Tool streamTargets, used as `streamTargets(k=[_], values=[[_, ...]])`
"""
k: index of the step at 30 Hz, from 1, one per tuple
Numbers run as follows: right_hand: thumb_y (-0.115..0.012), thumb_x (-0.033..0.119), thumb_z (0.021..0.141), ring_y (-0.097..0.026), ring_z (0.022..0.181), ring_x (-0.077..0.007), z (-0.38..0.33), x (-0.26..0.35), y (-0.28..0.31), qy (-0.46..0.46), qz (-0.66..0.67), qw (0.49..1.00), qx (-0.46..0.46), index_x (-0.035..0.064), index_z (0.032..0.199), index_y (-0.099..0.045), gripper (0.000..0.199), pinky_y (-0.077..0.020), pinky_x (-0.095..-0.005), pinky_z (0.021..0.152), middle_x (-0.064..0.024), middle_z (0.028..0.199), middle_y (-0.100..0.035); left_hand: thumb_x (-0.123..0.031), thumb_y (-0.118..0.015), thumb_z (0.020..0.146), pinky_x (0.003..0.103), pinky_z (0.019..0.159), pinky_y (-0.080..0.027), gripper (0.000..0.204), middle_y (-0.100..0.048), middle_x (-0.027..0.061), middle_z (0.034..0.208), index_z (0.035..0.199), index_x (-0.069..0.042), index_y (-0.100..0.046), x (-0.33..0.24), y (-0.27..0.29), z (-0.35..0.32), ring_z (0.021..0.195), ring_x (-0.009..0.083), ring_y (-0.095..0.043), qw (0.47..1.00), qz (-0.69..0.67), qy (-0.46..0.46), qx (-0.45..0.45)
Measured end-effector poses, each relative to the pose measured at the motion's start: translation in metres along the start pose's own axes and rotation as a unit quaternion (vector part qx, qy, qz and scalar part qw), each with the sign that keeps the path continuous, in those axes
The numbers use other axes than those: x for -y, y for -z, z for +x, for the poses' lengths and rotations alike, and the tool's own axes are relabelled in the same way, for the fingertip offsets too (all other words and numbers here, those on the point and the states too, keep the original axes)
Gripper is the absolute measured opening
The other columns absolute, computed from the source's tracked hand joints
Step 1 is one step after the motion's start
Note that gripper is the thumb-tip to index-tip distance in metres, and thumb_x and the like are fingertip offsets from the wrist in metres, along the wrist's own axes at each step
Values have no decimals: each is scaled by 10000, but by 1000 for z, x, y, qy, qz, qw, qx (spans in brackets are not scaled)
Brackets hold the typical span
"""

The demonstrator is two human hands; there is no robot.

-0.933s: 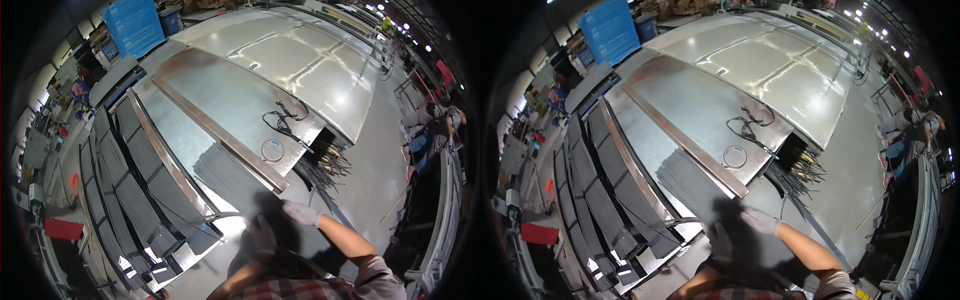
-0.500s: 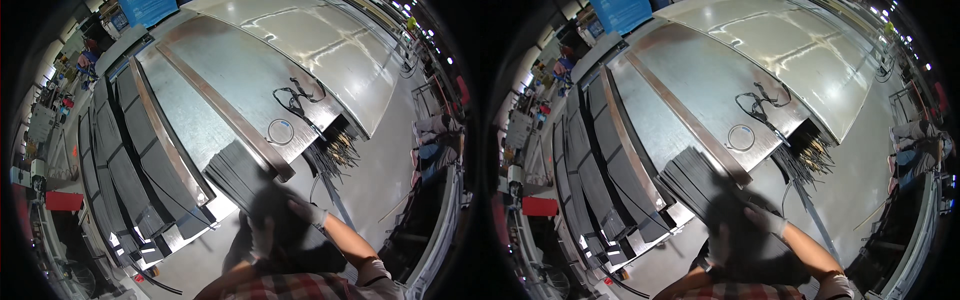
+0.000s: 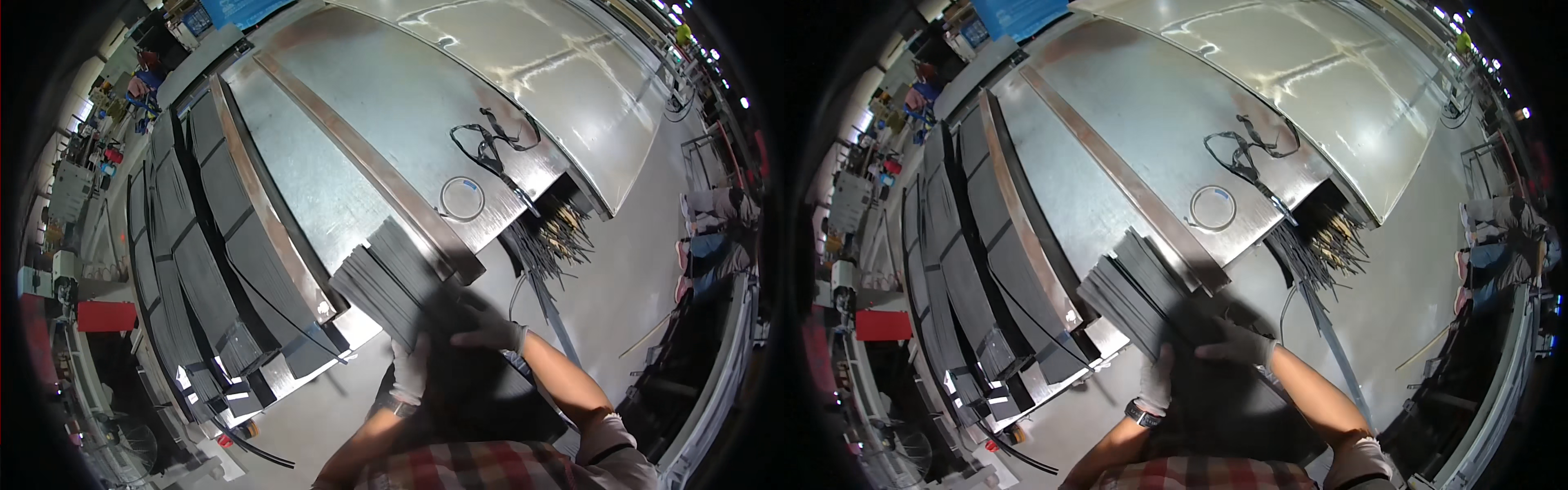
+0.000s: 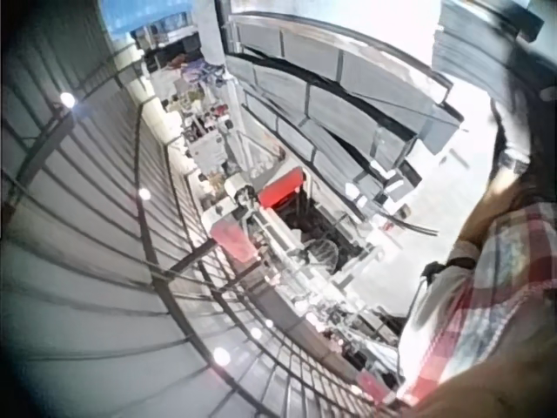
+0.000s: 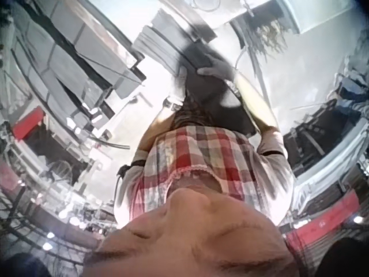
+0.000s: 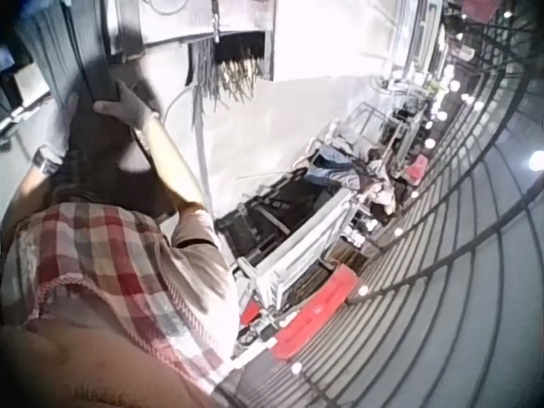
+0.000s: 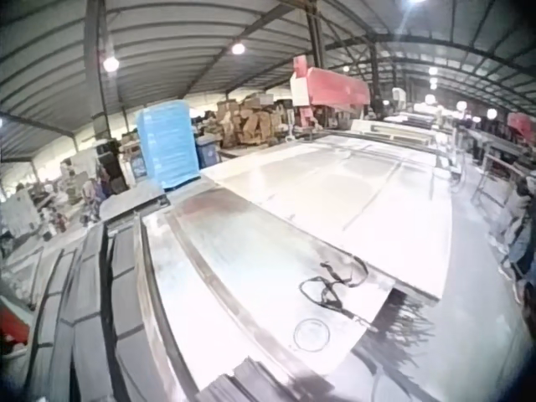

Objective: Manually sort and stack bundles of thin building material strips on a manufacturing table.

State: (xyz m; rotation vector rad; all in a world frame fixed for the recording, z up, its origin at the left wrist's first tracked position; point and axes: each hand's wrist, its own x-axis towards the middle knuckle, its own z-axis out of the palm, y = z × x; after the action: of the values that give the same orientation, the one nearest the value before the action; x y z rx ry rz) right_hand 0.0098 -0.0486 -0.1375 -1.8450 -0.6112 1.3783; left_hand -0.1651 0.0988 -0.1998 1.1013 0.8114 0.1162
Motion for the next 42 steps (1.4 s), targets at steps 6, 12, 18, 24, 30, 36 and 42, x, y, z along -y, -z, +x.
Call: streamTargets(k=[6,12,18,24,30,36,42], values=[[-639,496,887,-286,1411,-338,5,18,-6,126,27,989,-69,-112,1457,-204,941,-258,-354,1142,-286,1502,-283,-193,-536,961,408,1127,-284,686,-252,262,1506,1469,72,-160,88,-3,-44,1370,353,-343,841,507,-181,-46],[-521,437,974,-379,1362,-311,6,12,-4,56,-11,993,-108,-43,1486,-206,769,-304,-351,1113,-260,1440,-403,-363,-269,1051,380,1102,-324,545,-455,183,1381,1437,18,-323,4,-43,-16,1284,268,-429,984,-117,-125,-54],[-481,397,998,-367,1361,-276,8,-11,1,183,2,981,-67,24,1515,-189,701,-290,-344,1117,-207,1456,-395,-237,-376,1018,408,1088,-337,511,-523,213,1292,1445,33,-298,55,-23,-51,1236,329,-472,924,331,-156,-111],[-491,394,997,-349,1369,-253,8,-9,-4,168,39,982,-72,53,1522,-199,690,-284,-337,1114,-192,1463,-378,-110,-475,992,459,1099,-330,519,-350,271,1432,1440,67,-280,43,-42,-53,1287,393,-418,978,-6,-190,-89],[-510,396,989,-381,1343,-247,14,-28,-11,172,94,975,-106,14,1475,-301,653,-340,-344,1068,-191,1434,-404,-268,-339,1053,420,1060,-387,472,-437,261,1380,1393,57,-361,25,-54,-53,1249,383,-466,949,267,4,-168],[-571,392,954,-503,1242,-318,-9,5,4,156,5,981,-113,-26,1442,-330,686,-392,-388,1030,-227,1336,-511,-357,-297,1050,409,965,-469,535,-544,284,1287,1409,34,-367,29,-25,-9,1161,370,-574,979,155,19,-129],[-539,494,943,-561,1166,-358,-19,10,11,59,-64,993,-81,-29,1455,-289,773,-438,-382,969,-316,1229,-563,-447,-356,1011,456,987,-418,640,-467,326,1331,1450,15,-298,11,-39,-41,1173,448,-502,953,297,57,-32]])
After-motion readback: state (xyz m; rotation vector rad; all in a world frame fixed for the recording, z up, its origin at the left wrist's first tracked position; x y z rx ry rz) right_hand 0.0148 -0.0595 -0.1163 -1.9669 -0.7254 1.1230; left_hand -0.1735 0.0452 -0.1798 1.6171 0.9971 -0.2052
